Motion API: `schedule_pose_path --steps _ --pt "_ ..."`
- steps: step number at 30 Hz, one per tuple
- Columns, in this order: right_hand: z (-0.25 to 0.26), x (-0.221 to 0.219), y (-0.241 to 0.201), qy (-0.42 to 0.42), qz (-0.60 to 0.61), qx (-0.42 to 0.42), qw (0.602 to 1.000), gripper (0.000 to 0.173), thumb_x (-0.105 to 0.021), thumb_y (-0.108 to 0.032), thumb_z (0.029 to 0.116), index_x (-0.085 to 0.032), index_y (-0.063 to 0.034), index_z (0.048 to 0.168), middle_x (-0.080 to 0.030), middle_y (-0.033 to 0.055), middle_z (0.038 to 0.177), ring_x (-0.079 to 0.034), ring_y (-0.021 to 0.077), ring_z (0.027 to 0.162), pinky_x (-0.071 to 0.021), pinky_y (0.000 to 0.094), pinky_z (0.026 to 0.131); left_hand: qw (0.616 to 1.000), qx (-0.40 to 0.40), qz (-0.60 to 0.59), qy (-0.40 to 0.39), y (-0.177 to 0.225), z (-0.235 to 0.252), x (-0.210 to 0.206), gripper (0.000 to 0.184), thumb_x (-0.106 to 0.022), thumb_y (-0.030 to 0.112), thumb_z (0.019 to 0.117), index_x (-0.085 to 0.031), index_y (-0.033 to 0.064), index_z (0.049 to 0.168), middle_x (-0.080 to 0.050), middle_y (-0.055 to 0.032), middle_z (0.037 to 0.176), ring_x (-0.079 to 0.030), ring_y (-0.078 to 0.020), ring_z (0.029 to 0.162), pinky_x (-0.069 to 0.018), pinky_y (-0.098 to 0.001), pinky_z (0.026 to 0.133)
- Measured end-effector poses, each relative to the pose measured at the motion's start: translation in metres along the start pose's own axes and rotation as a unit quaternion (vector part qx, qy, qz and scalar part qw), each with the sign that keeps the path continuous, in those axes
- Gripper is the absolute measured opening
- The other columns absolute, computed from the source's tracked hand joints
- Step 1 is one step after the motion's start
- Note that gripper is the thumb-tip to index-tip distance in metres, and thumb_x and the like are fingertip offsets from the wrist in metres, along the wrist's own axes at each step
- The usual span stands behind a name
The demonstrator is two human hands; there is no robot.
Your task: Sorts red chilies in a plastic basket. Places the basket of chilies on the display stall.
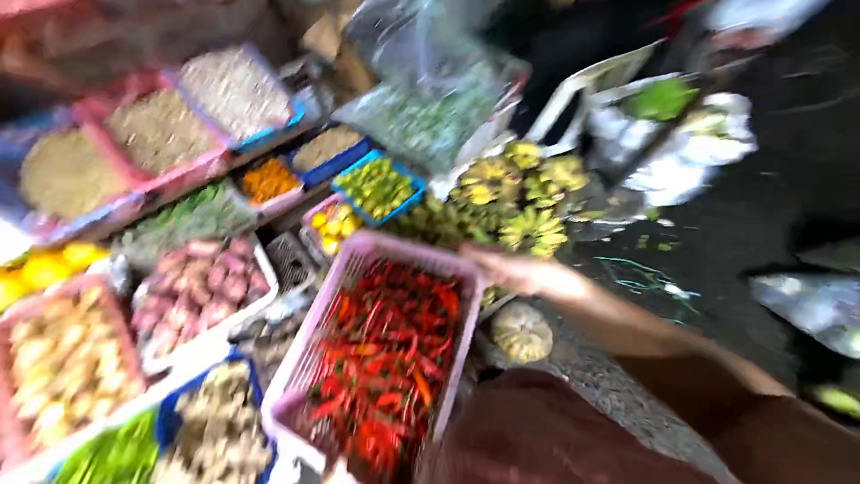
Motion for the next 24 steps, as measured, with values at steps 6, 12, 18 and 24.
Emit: schedule_pose_path --steps 6,12,18,24 --pt "0.041 0.013 -0.01 0.085 0.079 -0.05 0.992 0.025 -0.043 -0.027 0.1088 -0.059 -0.0153 0.125 -0.072 -0.003 0.093 -0.07 0.0071 0.081 -0.0607 0.0256 0.071 0.971 0.172 -0.151 0.07 -0.024 0.056 -0.05 0.042 -0.087 0.047 0.0678 -0.075 0.0199 0.097 -0.078 -0.0016 0.089 -0.075 -0.0105 0.081 -0.0643 -0.0317 0.07" --pt "0.089 0.037 0.0 0.089 0.032 -0.127 0.987 0.038 -0.048 -0.04 0.1071 -0.053 -0.0162 0.137 -0.068 0.0055 0.101 -0.07 0.017 0.082 -0.0601 0.0359 0.066 0.95 0.261 -0.125 0.117 -0.036 0.068 -0.079 0.037 -0.075 0.039 0.0774 -0.067 0.0118 0.101 -0.076 -0.0057 0.085 -0.075 -0.0142 0.077 -0.0642 -0.0337 0.068" --pt "0.124 0.039 0.032 0.078 0.092 -0.193 0.974 0.04 -0.048 -0.039 0.1061 -0.053 -0.0148 0.137 -0.067 0.0093 0.11 -0.069 0.0207 0.091 -0.0597 0.0393 0.072 0.945 0.273 -0.061 0.171 -0.027 0.064 -0.089 0.034 -0.069 0.034 0.0816 -0.064 0.0109 0.106 -0.075 -0.0057 0.087 -0.075 -0.0142 0.08 -0.0644 -0.034 0.069" --pt "0.145 0.027 0.033 0.021 0.066 -0.221 0.973 0.039 -0.041 -0.034 0.1094 -0.051 -0.0115 0.14 -0.065 0.0119 0.119 -0.068 0.0218 0.098 -0.0591 0.0394 0.074 0.938 0.294 -0.012 0.183 -0.018 0.079 -0.07 0.06 -0.061 0.061 0.0891 -0.061 0.0095 0.12 -0.076 -0.0074 0.098 -0.075 -0.0167 0.089 -0.0645 -0.0376 0.076"
Point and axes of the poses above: each hand's wrist, its own z-axis towards the middle knuckle, its own x-axis out of the back of the hand, y = z × x, the point moved 2 cm from there along z, towards the middle knuckle
